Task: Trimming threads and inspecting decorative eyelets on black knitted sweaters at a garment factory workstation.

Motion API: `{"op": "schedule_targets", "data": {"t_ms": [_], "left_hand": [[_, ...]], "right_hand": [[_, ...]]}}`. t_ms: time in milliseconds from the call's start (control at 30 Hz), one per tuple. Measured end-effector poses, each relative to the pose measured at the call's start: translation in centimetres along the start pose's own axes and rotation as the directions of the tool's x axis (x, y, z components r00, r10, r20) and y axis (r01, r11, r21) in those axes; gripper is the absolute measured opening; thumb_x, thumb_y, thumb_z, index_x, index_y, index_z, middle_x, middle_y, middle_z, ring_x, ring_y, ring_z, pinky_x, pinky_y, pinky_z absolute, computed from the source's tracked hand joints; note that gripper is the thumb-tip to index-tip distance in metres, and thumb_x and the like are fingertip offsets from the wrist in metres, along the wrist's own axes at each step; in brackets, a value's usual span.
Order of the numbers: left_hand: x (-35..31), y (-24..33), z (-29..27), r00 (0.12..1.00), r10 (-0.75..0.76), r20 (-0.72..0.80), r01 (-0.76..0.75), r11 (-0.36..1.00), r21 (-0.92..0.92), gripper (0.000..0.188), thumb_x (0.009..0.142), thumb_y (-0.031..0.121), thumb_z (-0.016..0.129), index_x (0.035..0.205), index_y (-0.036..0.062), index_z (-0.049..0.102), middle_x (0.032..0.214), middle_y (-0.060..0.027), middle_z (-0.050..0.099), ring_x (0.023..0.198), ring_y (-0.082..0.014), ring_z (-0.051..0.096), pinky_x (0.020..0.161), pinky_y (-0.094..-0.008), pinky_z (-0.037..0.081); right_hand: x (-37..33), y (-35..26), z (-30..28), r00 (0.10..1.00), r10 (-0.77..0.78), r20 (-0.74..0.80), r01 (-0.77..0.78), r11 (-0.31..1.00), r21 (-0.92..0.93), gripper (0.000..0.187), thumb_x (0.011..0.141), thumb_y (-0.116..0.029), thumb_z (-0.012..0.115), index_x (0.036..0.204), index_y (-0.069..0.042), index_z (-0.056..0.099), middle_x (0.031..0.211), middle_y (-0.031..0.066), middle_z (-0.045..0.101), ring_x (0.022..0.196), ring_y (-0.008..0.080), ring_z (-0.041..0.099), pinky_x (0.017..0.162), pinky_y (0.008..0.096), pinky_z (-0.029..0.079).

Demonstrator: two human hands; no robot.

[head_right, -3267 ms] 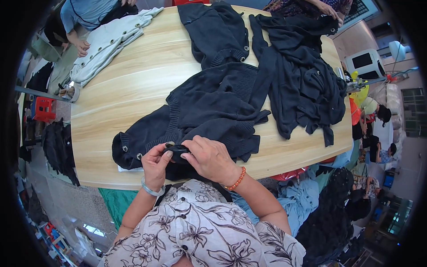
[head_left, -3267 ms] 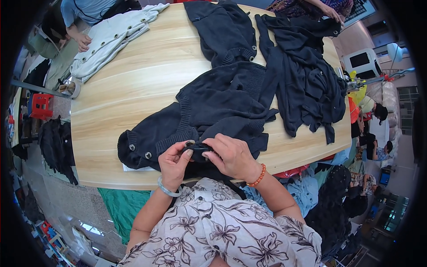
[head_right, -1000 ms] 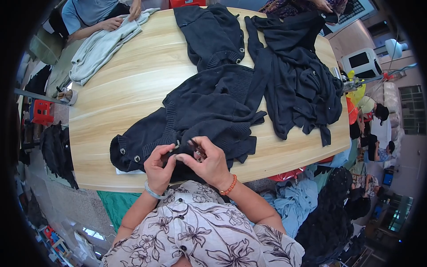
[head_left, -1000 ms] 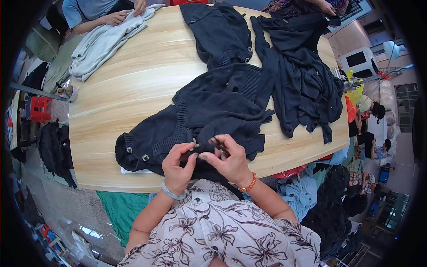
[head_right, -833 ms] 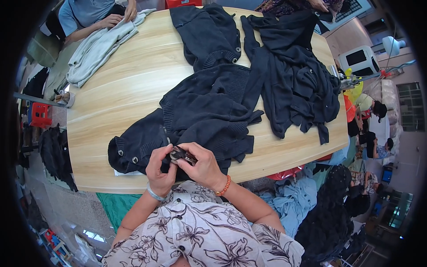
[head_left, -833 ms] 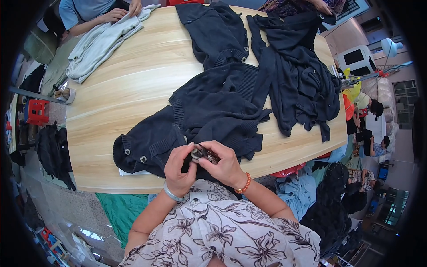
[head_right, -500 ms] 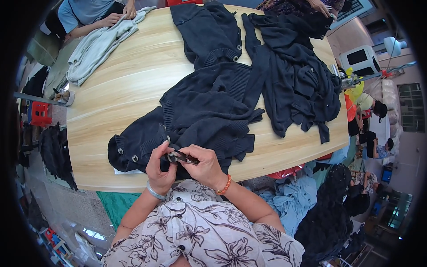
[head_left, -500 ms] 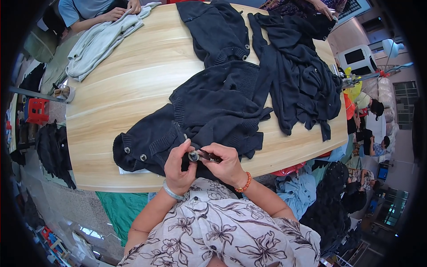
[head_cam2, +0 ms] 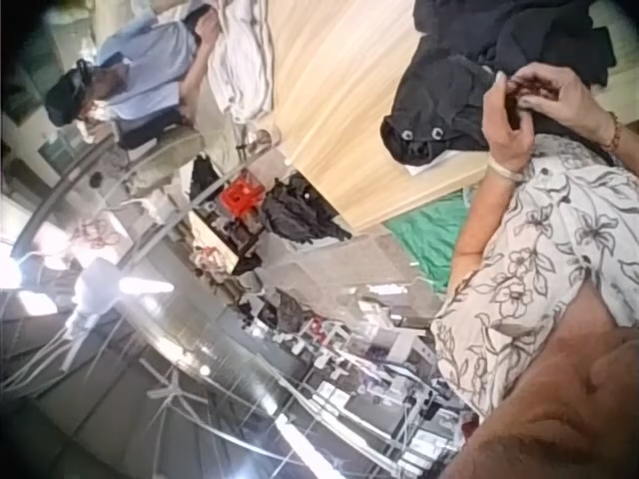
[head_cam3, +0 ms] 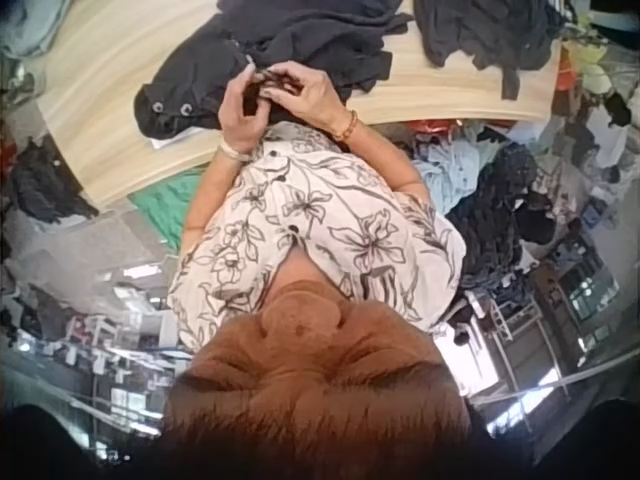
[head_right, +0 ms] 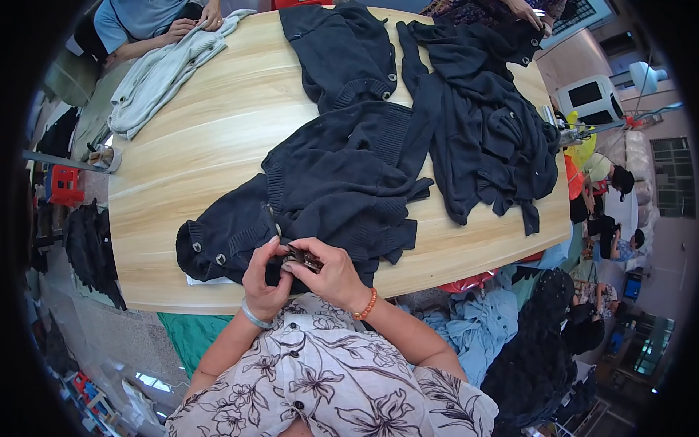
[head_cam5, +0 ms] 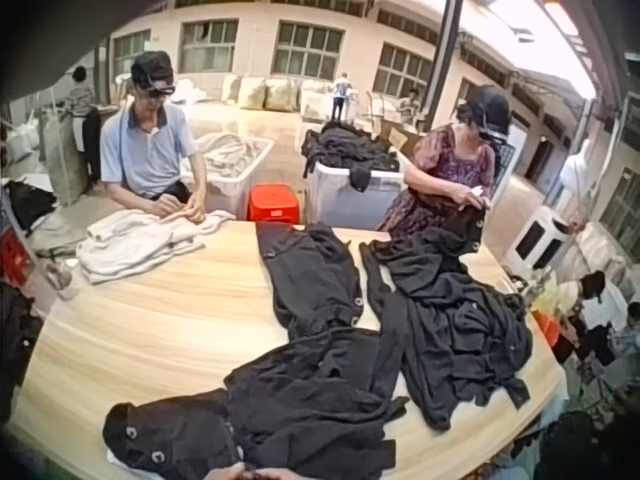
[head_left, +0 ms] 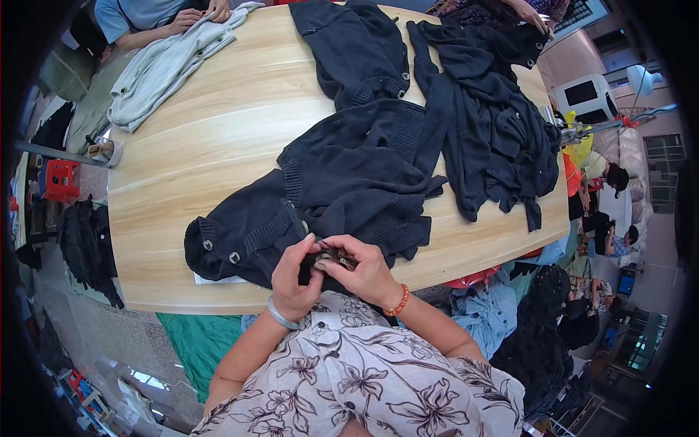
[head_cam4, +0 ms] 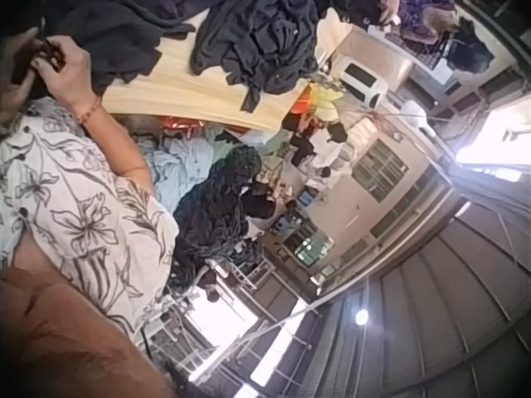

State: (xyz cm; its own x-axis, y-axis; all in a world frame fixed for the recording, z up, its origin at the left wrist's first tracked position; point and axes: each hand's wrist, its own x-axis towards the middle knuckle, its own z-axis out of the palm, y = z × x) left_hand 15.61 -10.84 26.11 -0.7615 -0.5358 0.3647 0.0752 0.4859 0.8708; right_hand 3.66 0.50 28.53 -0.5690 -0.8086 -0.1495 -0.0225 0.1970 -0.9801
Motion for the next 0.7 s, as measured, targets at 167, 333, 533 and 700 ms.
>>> {"op": "schedule_targets", "data": {"t_ms": [167,333,533,700], "left_hand": [[-1.9,-1.8,-0.7,0.692,-0.713,0.107,0.592,0.477,-0.649,0.032,0.089,-0.004,0.053,0.12,0.0017,0.049,0.11,-0.0094,0.057,0.095,-0.0142,0.06,0.081,-0.0281,0.052],[-1.0,-5.4,-1.3,0.376,-0.864,0.336,0.668,0.002,-0.744,0.018,0.094,0.026,0.063,0.1,0.01,0.056,0.087,-0.0017,0.065,0.077,-0.013,0.063,0.069,-0.0275,0.053],[-0.6,-5.4,-2.1,0.408,-0.79,0.458,0.671,-0.08,-0.737,0.012,0.095,0.021,0.059,0.093,0.0096,0.063,0.089,-0.0016,0.068,0.081,-0.0139,0.065,0.074,-0.0299,0.053],[0.7,-2.6,-3.1,0.522,-0.728,0.444,0.537,-0.124,-0.835,0.02,0.096,0.024,0.057,0.105,0.0078,0.065,0.102,-0.0054,0.068,0.095,-0.016,0.063,0.085,-0.0343,0.05]], "right_hand": [[-0.9,1.5,0.4,0.996,-0.079,0.051,0.088,0.971,-0.221,0.019,0.08,-0.004,0.073,0.095,0.002,0.063,0.083,0.0055,0.065,0.069,0.0085,0.062,0.062,0.0219,0.048],[-1.7,1.6,0.4,0.957,-0.144,0.251,0.21,0.942,-0.263,0.032,0.069,-0.001,0.074,0.099,-0.003,0.063,0.084,0.0079,0.064,0.07,0.0209,0.066,0.061,0.0284,0.051],[-1.9,1.4,-1.1,0.925,-0.087,0.371,0.231,0.903,-0.362,0.03,0.071,-0.008,0.077,0.099,-0.006,0.066,0.084,0.0072,0.065,0.069,0.0199,0.066,0.06,0.0268,0.051],[-0.7,-0.4,-0.8,0.99,-0.14,0.028,0.142,0.963,-0.23,0.037,0.074,-0.01,0.079,0.107,-0.003,0.067,0.08,0.0075,0.062,0.064,0.0126,0.059,0.058,0.0232,0.046]]}}
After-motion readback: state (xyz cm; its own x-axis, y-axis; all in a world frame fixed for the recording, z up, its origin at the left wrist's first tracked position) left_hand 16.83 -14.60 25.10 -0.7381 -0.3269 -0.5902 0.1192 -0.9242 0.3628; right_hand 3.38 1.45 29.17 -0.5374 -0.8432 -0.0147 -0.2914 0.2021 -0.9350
